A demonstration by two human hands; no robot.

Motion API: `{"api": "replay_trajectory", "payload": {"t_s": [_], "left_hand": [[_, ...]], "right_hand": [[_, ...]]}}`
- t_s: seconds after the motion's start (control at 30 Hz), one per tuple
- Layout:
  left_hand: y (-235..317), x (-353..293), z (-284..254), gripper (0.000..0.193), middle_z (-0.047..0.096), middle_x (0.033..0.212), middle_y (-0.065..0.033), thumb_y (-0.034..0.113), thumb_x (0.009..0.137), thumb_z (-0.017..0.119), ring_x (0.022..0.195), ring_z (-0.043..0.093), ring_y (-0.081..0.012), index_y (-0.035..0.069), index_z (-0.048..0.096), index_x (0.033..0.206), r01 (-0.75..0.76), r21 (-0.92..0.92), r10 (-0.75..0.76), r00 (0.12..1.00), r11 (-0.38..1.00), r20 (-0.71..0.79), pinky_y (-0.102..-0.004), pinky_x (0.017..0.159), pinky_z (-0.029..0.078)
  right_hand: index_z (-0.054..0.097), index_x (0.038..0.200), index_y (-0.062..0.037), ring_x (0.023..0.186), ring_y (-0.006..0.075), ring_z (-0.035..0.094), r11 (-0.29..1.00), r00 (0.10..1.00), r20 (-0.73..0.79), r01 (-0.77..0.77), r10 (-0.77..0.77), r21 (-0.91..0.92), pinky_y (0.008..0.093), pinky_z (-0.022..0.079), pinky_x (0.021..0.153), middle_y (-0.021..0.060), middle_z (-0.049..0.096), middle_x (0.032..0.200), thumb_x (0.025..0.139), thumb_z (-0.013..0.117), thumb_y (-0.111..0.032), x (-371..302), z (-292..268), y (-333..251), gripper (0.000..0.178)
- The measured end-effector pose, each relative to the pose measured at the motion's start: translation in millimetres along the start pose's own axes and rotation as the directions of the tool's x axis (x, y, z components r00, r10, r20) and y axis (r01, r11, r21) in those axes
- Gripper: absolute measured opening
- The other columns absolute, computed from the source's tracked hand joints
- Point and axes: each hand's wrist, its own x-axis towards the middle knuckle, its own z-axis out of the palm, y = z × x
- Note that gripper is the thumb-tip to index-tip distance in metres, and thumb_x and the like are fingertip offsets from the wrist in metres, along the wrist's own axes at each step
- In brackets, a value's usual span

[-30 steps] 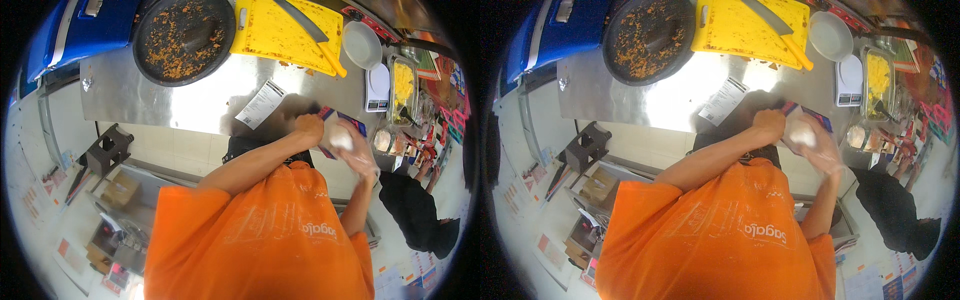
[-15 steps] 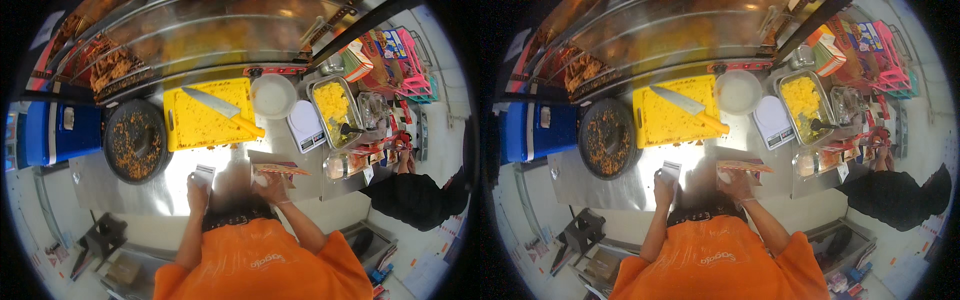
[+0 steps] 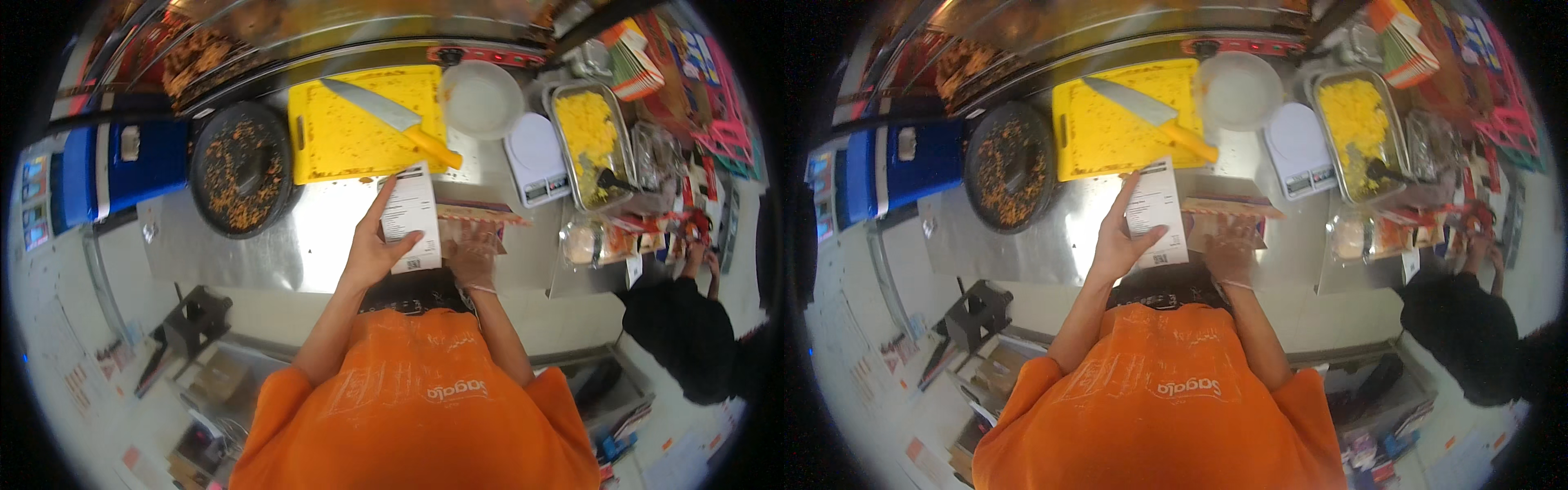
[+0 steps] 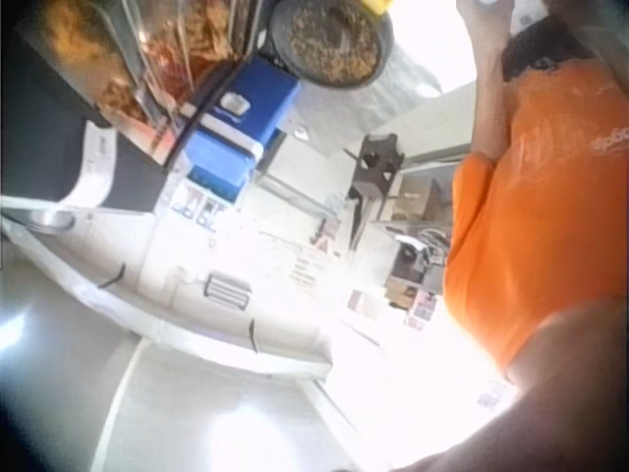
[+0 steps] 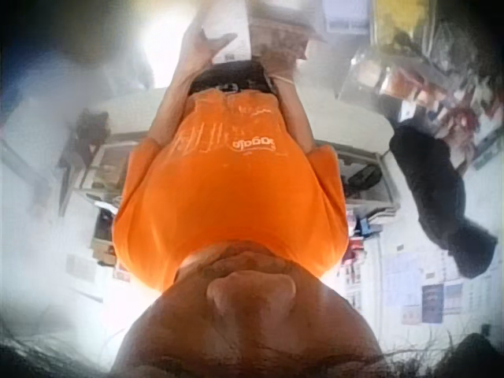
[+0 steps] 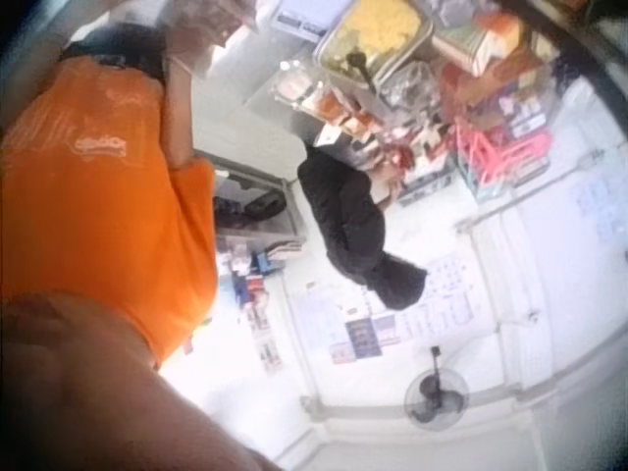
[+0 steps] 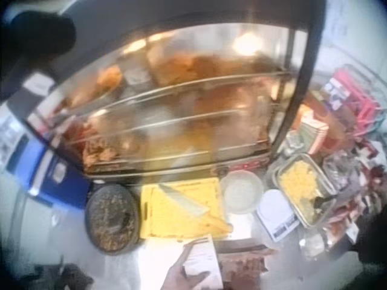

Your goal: The person assembles food orders by retrieving buns from a cooler, placing them into paper containers, adding fried chicken pieces, and including side items and condiments. The person repeatedly checks a printed order slip and packs multiple orders into paper bags.

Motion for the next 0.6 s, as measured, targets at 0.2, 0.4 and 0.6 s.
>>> {"api": "replay_trajectory", "payload": {"t_s": [0.2,0.4,0.6], "left_hand": [[53,-4,-16,0.111,0.038,0.155,-0.0191,-0.013,0.075,0.076,0.136,0.046,-0.0252,0.003,0.008,0.161,-0.154,-0.153,0.146,0.987,0.976,-0.06,-0.0374,0.111,0.042],[58,-6,-48,0.112,0.037,0.155,-0.0189,-0.01,0.074,0.077,0.138,0.044,-0.0258,0.003,0.008,0.161,-0.274,-0.158,0.244,0.952,0.949,-0.186,-0.0371,0.112,0.039],[48,-1,-109,0.112,0.036,0.156,-0.0195,-0.007,0.074,0.078,0.14,0.041,-0.0251,0.003,0.009,0.161,-0.321,-0.115,0.295,0.935,0.94,-0.198,-0.036,0.113,0.037]], "right_hand": [[0.066,0.116,0.0023,0.119,0.0439,0.056,0.844,0.951,0.308,-0.182,0.021,0.504,0.0513,0.047,0.099,0.0258,0.06,0.127,0.08,0.081,-0.042,16,-7,18,0.059],[0.055,0.133,0.0002,0.127,0.0419,0.051,0.968,0.966,0.222,0.079,-0.134,0.24,0.0498,0.041,0.107,0.0242,0.055,0.137,0.08,0.081,-0.045,21,-1,22,0.074],[0.056,0.139,-0.0065,0.132,0.0395,0.049,0.973,0.944,0.311,0.04,-0.111,0.227,0.0482,0.031,0.115,0.0199,0.059,0.136,0.079,0.07,-0.066,30,-30,-14,0.086]]}}
